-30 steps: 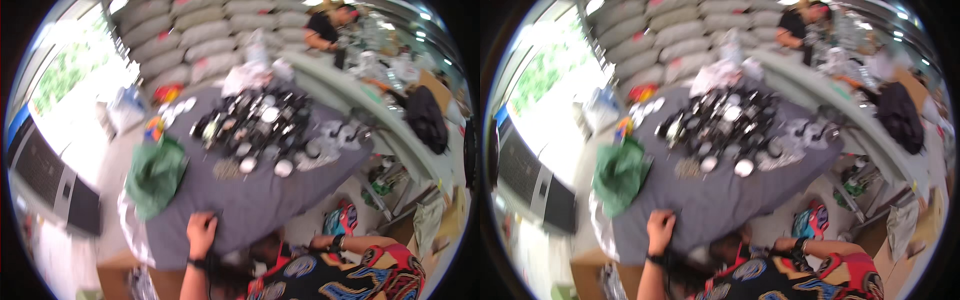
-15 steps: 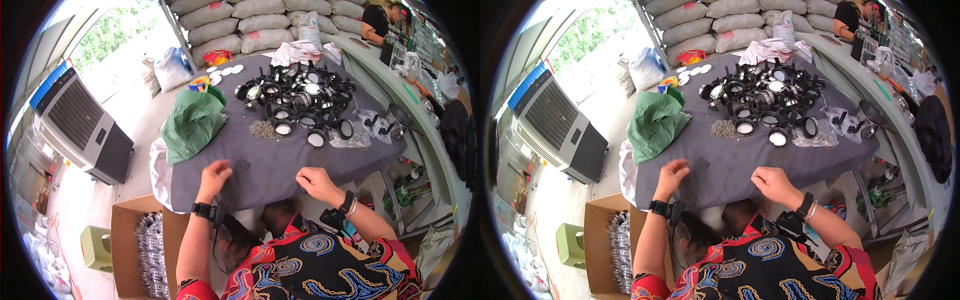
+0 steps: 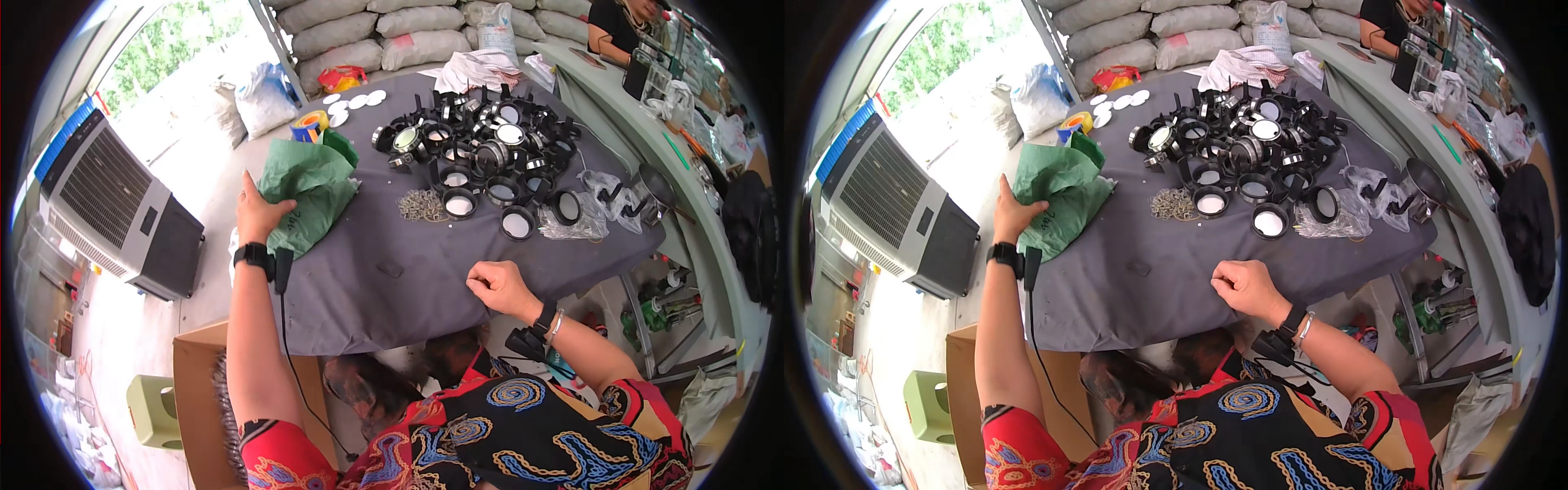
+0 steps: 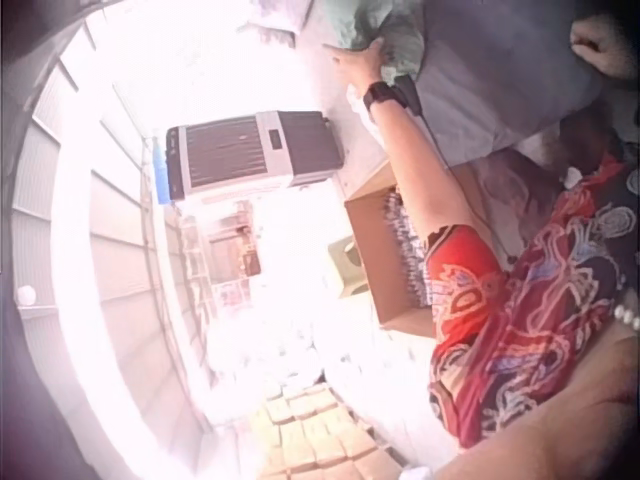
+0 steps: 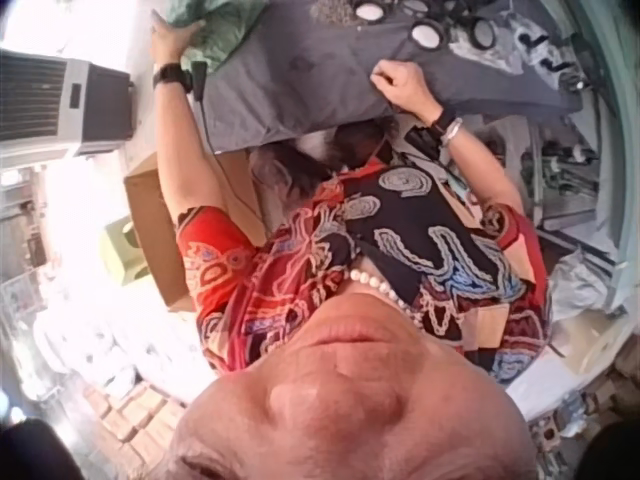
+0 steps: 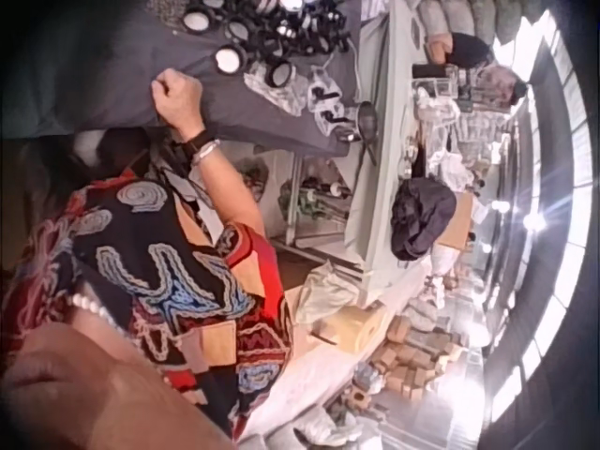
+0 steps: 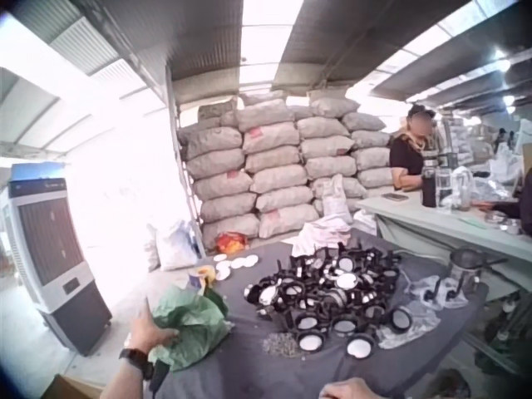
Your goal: Packing small circular metal parts into plastic bags, securing them with rubber bands, and placing them into a cardboard box.
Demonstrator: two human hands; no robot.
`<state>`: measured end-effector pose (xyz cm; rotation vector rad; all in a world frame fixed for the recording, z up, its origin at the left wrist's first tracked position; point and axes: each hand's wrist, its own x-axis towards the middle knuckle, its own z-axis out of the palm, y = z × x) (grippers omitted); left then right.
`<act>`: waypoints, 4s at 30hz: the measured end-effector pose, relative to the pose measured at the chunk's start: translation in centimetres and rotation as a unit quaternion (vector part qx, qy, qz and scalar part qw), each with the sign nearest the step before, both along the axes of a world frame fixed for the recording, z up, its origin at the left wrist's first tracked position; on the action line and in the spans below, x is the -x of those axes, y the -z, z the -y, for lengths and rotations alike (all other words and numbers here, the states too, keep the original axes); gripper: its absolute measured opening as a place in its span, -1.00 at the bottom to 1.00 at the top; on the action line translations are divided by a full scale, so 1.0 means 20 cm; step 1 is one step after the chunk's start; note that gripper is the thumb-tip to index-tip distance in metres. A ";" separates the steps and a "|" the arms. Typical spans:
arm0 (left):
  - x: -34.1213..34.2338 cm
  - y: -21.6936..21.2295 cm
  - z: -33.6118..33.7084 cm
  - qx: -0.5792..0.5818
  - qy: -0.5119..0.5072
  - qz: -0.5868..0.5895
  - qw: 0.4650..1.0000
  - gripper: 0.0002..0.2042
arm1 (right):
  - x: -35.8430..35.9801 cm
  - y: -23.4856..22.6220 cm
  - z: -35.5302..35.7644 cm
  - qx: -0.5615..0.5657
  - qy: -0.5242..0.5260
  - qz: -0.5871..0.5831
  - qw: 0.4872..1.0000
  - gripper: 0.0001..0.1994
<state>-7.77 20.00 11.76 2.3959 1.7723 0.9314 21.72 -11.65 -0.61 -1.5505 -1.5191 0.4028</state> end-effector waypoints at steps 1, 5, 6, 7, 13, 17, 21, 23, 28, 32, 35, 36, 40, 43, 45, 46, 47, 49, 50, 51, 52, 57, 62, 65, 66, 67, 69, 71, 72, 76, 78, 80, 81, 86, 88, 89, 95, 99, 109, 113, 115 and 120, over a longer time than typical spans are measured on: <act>-0.03 0.01 -0.05 0.085 0.009 0.022 0.996 0.09 | -0.01 0.00 0.00 -0.011 0.001 0.021 1.000 -0.90; 0.09 0.14 -0.36 0.218 -0.018 0.132 0.967 -0.40 | 0.00 -0.01 -0.02 -0.037 -0.014 0.052 0.998 -0.93; 0.08 0.19 -0.39 0.175 -0.013 0.185 0.967 -0.59 | -0.02 -0.01 -0.02 -0.035 -0.006 0.055 0.998 -0.93; 0.11 0.23 -0.42 0.137 -0.003 0.195 0.971 -0.62 | -0.01 -0.01 -0.03 -0.052 -0.014 0.050 0.997 -0.94; -0.09 0.25 -0.18 0.153 0.044 0.204 0.966 -0.68 | -0.05 0.05 -0.01 -0.083 0.017 0.050 0.995 -0.90; -0.01 0.35 -0.17 0.026 0.063 0.239 0.969 -0.36 | -0.01 0.09 -0.01 -0.105 0.007 0.056 0.993 -0.91; -0.17 0.24 0.16 -0.146 0.053 0.160 0.975 -0.23 | 0.01 0.10 0.03 -0.123 0.015 0.036 0.992 -0.90; -0.31 0.13 0.44 -0.208 0.069 0.101 0.971 -0.24 | 0.01 0.08 0.02 -0.161 0.003 0.025 0.987 -0.88; -0.75 0.14 0.96 -0.176 0.312 0.064 0.932 -0.42 | -0.03 0.07 0.14 -0.230 0.032 0.005 0.973 -0.92; -1.01 0.27 1.30 -0.025 0.534 0.016 0.845 -0.64 | -0.07 0.11 0.43 -0.195 0.066 0.039 0.978 -0.91; -1.17 0.40 1.50 -0.031 0.594 -0.061 0.802 -0.56 | -0.12 0.38 0.71 -0.070 0.133 -0.011 0.989 -0.89; -1.23 0.45 1.53 -0.053 0.606 -0.089 0.789 -0.44 | -0.14 0.45 0.83 -0.024 0.167 -0.058 0.984 -0.86; -1.44 0.55 1.65 -0.072 0.607 -0.177 0.771 -0.27 | -0.24 1.04 1.30 0.076 0.369 -0.186 0.907 -0.86; -1.51 0.61 1.62 -0.103 0.573 -0.174 0.794 -0.32 | -0.24 1.19 1.52 0.180 0.497 -0.365 0.766 -0.86; -1.54 0.64 1.61 -0.119 0.576 -0.167 0.791 -0.36 | -0.28 1.33 1.65 0.276 0.523 -0.367 0.718 -0.84; -1.54 0.64 1.61 -0.114 0.578 -0.158 0.792 -0.38 | -0.30 1.39 1.66 0.279 0.521 -0.371 0.716 -0.84; -1.55 0.64 1.62 -0.109 0.582 -0.149 0.792 -0.40 | -0.31 1.43 1.67 0.288 0.524 -0.398 0.696 -0.84; -1.55 0.62 1.63 -0.106 0.587 -0.140 0.790 -0.43 | -0.36 1.52 1.65 0.300 0.524 -0.428 0.672 -0.84; -1.57 0.62 1.64 -0.110 0.589 -0.138 0.789 -0.43 | -0.39 1.58 1.61 0.308 0.500 -0.430 0.686 -0.84; -1.57 0.62 1.64 -0.115 0.588 -0.136 0.789 -0.44 | -0.44 1.64 1.54 0.314 0.472 -0.432 0.702 -0.83; -1.59 0.63 1.64 -0.116 0.587 -0.147 0.788 -0.44 | -0.49 1.72 1.49 0.368 0.429 -0.306 0.766 -0.82; -1.59 0.59 1.67 -0.136 0.590 -0.172 0.777 -0.44 | -0.62 1.84 1.04 0.402 0.362 -0.161 0.825 -0.75; -1.65 0.57 1.66 -0.135 0.574 -0.216 0.778 -0.48 | -0.61 1.52 0.67 0.361 0.385 -0.168 0.833 -0.81; -1.72 0.57 1.68 -0.118 0.595 -0.216 0.765 -0.57 | -0.73 1.49 0.57 0.323 0.403 -0.146 0.843 -0.76; -1.72 0.59 1.68 -0.131 0.594 -0.201 0.768 -0.57 | -0.77 1.50 0.52 0.325 0.399 -0.149 0.844 -0.76; -1.72 0.62 1.67 -0.142 0.592 -0.187 0.771 -0.58 | -0.82 1.52 0.47 0.277 0.381 -0.082 0.878 -0.73; -1.75 0.61 1.72 -0.132 0.601 -0.183 0.767 -0.59 | -0.93 1.72 0.40 0.157 0.417 0.019 0.895 -0.72; -1.76 0.60 1.70 -0.130 0.586 -0.191 0.777 -0.61 | -0.91 1.89 0.26 0.083 0.446 0.050 0.890 -0.74; -1.75 0.60 1.68 -0.139 0.582 -0.183 0.780 -0.60 | -0.93 1.87 0.17 0.109 0.434 0.047 0.893 -0.74; -1.74 0.59 1.64 -0.118 0.568 -0.185 0.793 -0.57 | -0.92 1.86 0.16 0.194 0.376 0.031 0.906 -0.74; -1.76 0.62 1.66 -0.117 0.574 -0.174 0.792 -0.57 | -1.01 1.88 0.25 0.234 0.364 0.033 0.901 -0.75; -1.79 0.62 1.68 -0.110 0.568 -0.182 0.795 -0.56 | -1.20 1.85 0.14 0.270 0.353 0.041 0.895 -0.75; -1.78 0.63 1.67 -0.116 0.572 -0.180 0.792 -0.58 | -1.18 1.86 0.12 0.287 0.349 0.045 0.891 -0.75; -1.75 0.62 1.64 -0.124 0.574 -0.164 0.792 -0.58 | -1.03 1.82 0.35 0.377 0.336 0.077 0.860 -0.76; -1.75 0.61 1.67 -0.085 0.571 -0.183 0.796 -0.56 | -1.00 1.79 0.53 0.416 0.341 0.097 0.837 -0.76; -1.74 0.60 1.67 -0.081 0.573 -0.176 0.796 -0.56 | -1.01 1.78 0.61 0.438 0.342 0.106 0.825 -0.76; -1.75 0.61 1.65 -0.100 0.578 -0.161 0.793 -0.58 | -0.90 1.74 1.05 0.459 0.415 0.049 0.784 -0.73; -1.74 0.61 1.65 -0.110 0.570 -0.170 0.796 -0.59 | -0.85 1.66 1.14 0.410 0.438 0.032 0.799 -0.78; -1.75 0.60 1.68 -0.104 0.570 -0.177 0.796 -0.60 | -0.91 1.75 0.76 0.244 0.530 -0.059 0.810 -0.83; -1.75 0.60 1.68 -0.107 0.566 -0.179 0.797 -0.58 | -0.96 1.75 0.62 0.405 0.471 0.000 0.784 -0.78; -1.75 0.60 1.68 -0.110 0.569 -0.185 0.794 -0.57 | -0.98 1.75 0.57 0.419 0.474 -0.025 0.774 -0.77; -1.75 0.59 1.69 -0.099 0.568 -0.186 0.795 -0.56 | -1.00 1.77 0.57 0.431 0.472 -0.060 0.767 -0.78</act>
